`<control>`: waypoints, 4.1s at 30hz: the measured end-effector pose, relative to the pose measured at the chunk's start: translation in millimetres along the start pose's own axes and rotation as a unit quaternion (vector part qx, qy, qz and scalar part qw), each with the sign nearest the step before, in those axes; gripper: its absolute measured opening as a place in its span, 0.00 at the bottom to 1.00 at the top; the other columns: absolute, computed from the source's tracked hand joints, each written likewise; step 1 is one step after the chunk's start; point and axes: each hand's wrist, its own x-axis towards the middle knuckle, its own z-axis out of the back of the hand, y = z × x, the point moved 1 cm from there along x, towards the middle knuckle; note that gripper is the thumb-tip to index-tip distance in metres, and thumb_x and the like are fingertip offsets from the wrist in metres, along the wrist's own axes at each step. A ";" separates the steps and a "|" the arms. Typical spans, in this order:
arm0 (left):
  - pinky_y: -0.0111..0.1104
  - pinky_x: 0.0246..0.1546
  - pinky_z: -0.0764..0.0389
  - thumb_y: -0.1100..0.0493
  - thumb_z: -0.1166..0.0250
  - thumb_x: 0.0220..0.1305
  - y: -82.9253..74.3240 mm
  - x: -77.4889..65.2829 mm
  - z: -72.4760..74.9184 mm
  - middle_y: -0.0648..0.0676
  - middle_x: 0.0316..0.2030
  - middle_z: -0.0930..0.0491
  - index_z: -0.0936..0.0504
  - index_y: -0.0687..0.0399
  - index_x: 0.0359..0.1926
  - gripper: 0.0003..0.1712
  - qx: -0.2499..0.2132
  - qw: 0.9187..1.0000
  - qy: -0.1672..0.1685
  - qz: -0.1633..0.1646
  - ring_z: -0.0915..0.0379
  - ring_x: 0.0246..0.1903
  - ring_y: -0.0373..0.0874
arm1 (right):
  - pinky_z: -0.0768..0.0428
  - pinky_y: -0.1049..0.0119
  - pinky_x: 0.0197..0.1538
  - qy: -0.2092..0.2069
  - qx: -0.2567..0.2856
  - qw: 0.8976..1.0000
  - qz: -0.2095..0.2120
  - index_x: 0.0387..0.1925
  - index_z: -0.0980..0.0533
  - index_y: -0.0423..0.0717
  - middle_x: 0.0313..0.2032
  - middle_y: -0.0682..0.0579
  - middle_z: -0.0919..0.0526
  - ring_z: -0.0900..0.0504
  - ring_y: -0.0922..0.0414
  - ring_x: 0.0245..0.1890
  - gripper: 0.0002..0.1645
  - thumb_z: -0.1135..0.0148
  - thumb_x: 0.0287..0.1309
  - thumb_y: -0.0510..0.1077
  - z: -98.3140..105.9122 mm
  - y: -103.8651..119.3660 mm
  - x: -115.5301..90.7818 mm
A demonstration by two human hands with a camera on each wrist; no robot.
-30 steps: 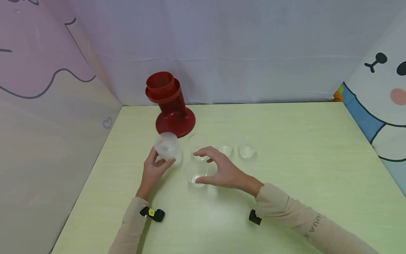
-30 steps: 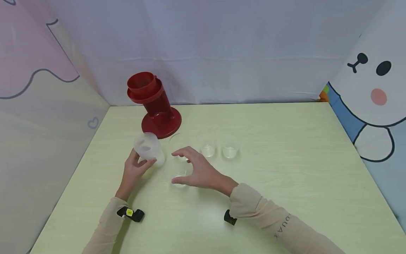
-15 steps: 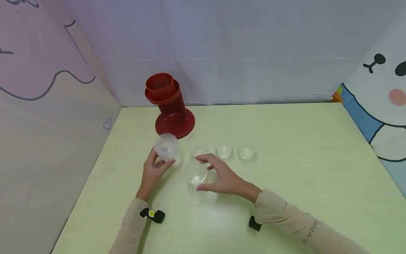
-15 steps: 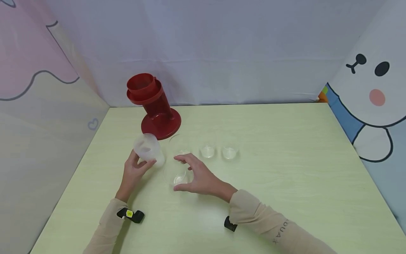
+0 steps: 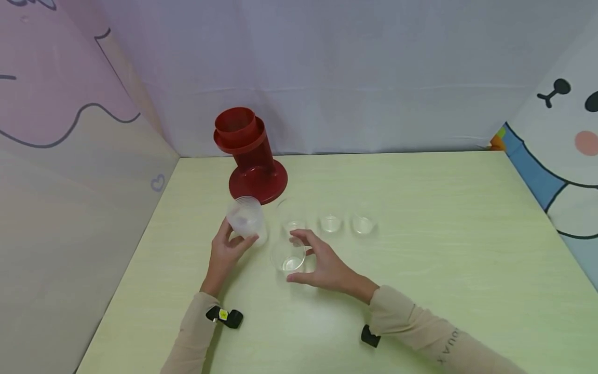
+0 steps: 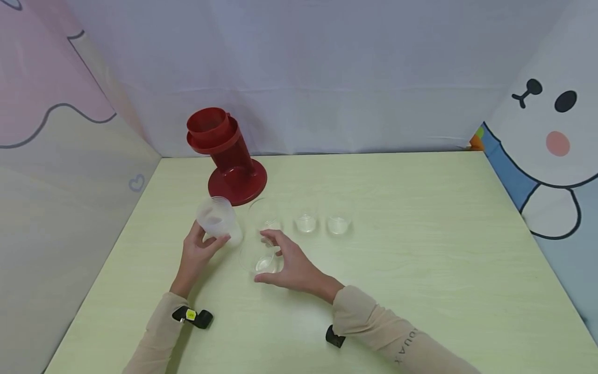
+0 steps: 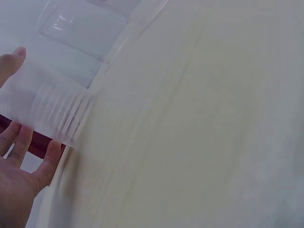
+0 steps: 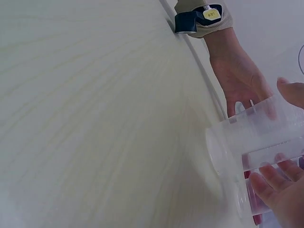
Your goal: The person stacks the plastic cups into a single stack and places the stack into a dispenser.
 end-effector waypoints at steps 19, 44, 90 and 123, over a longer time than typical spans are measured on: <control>0.35 0.51 0.23 0.63 0.29 0.53 0.0 0.6 -0.5 0.51 0.59 0.32 0.38 0.46 0.68 0.42 0.000 1.000 0.001 0.026 0.34 0.55 0.44 | 0.25 0.54 0.56 -0.009 0.064 0.998 -0.018 0.59 0.38 0.41 0.54 0.43 0.25 0.27 0.56 0.56 0.43 0.24 0.43 0.44 -7.5 -7.1 1.2; 0.35 0.51 0.23 0.65 0.29 0.53 0.5 2.1 -0.4 0.52 0.59 0.32 0.37 0.49 0.67 0.42 -0.006 1.000 0.000 0.020 0.34 0.55 0.44 | 0.25 0.56 0.55 -0.011 0.059 0.997 -0.040 0.58 0.36 0.54 0.54 0.48 0.25 0.28 0.60 0.55 0.41 0.24 0.43 0.44 -3.9 1.9 1.0; 0.32 0.51 0.24 0.62 0.29 0.54 -1.0 2.1 -0.8 0.52 0.61 0.33 0.38 0.45 0.68 0.42 0.004 0.999 0.002 0.033 0.34 0.56 0.46 | 0.26 0.44 0.53 -0.016 0.061 0.998 -0.002 0.57 0.34 0.41 0.50 0.47 0.23 0.26 0.48 0.53 0.37 0.26 0.45 0.37 18.1 55.0 6.8; 0.30 0.50 0.24 0.62 0.30 0.56 -0.7 3.0 0.4 0.52 0.60 0.32 0.38 0.46 0.68 0.41 0.006 0.999 0.009 0.034 0.35 0.55 0.45 | 0.25 0.48 0.53 0.002 0.070 0.998 -0.001 0.58 0.35 0.41 0.50 0.47 0.23 0.26 0.48 0.53 0.36 0.29 0.48 0.37 22.2 74.6 20.6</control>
